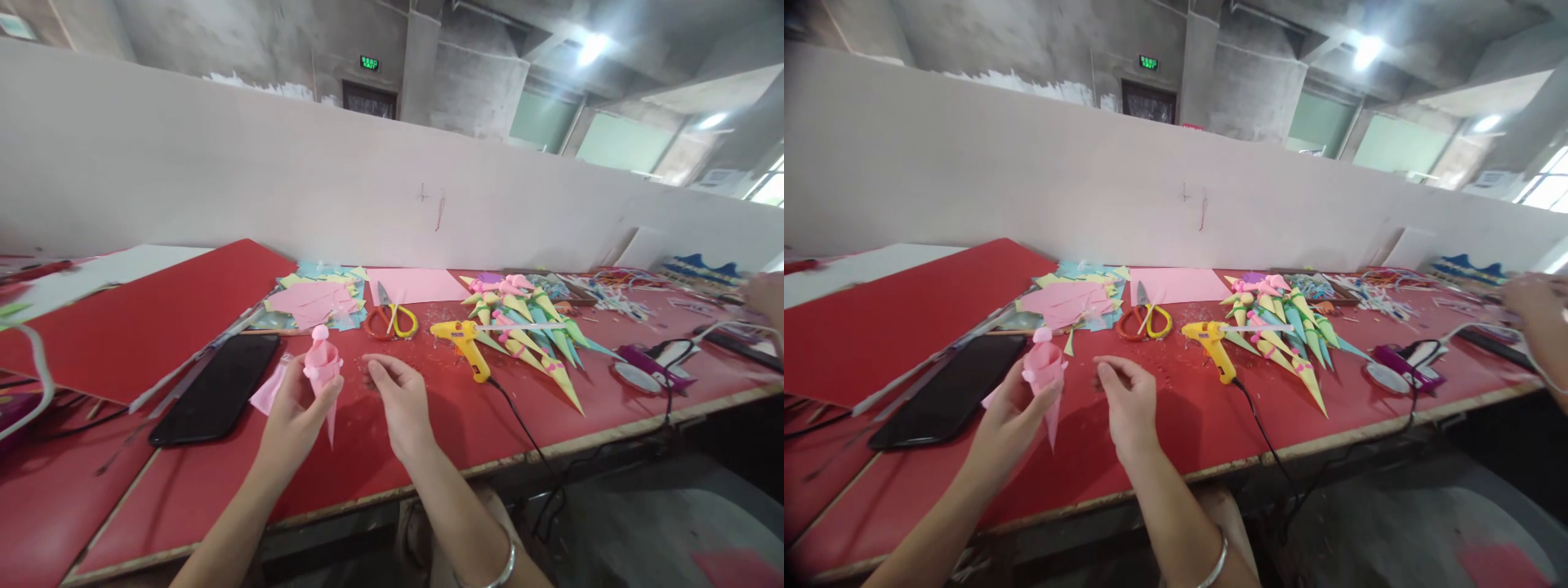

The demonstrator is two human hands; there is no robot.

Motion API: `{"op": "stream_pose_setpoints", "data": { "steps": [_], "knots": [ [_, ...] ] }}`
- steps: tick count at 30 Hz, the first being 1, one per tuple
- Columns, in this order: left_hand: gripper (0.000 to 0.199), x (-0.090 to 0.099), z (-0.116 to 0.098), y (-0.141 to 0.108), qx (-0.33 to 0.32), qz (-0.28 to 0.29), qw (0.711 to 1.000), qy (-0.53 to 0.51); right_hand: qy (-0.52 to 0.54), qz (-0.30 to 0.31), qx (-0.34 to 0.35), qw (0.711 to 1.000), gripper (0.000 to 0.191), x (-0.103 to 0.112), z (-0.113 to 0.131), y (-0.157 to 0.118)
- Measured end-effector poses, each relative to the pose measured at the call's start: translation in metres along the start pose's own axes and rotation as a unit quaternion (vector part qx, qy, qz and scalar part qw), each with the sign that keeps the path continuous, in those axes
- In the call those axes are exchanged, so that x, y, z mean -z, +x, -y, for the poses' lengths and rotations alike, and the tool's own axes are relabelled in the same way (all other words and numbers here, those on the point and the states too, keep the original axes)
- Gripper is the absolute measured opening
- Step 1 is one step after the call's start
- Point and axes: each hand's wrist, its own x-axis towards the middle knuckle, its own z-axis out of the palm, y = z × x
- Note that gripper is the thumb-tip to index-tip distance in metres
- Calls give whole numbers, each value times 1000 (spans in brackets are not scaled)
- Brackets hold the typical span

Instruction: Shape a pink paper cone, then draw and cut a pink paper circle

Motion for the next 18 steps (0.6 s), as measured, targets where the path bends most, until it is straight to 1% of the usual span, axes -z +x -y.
{"op": "stream_pose_setpoints", "data": {
  "steps": [2, 4, 7, 11, 13, 18],
  "knots": [
    [30, -1, 1, 1, 11, 10, 1000, 25, -12, 3, 23, 1000, 15, 2, 2, 0],
    [32, -2, -1, 3, 36, 21, 998, 39, -31, 10, 45, 998, 15, 3, 2, 1],
    [34, -3, -4, 4, 62, 42, 996, 51, -52, 14, 63, 997, 14, 4, 1, 2],
    [31, -5, -6, 3, 59, 76, 991, 94, -57, 24, 67, 996, 14, 4, 1, 2],
    [32, -6, -6, 2, 55, 88, 990, 99, -70, 36, 76, 994, 14, 4, 2, 1],
    [34, -7, -8, 0, 43, 86, 991, 91, -116, 74, 120, 983, 9, 5, 5, -4]
  ]
}}
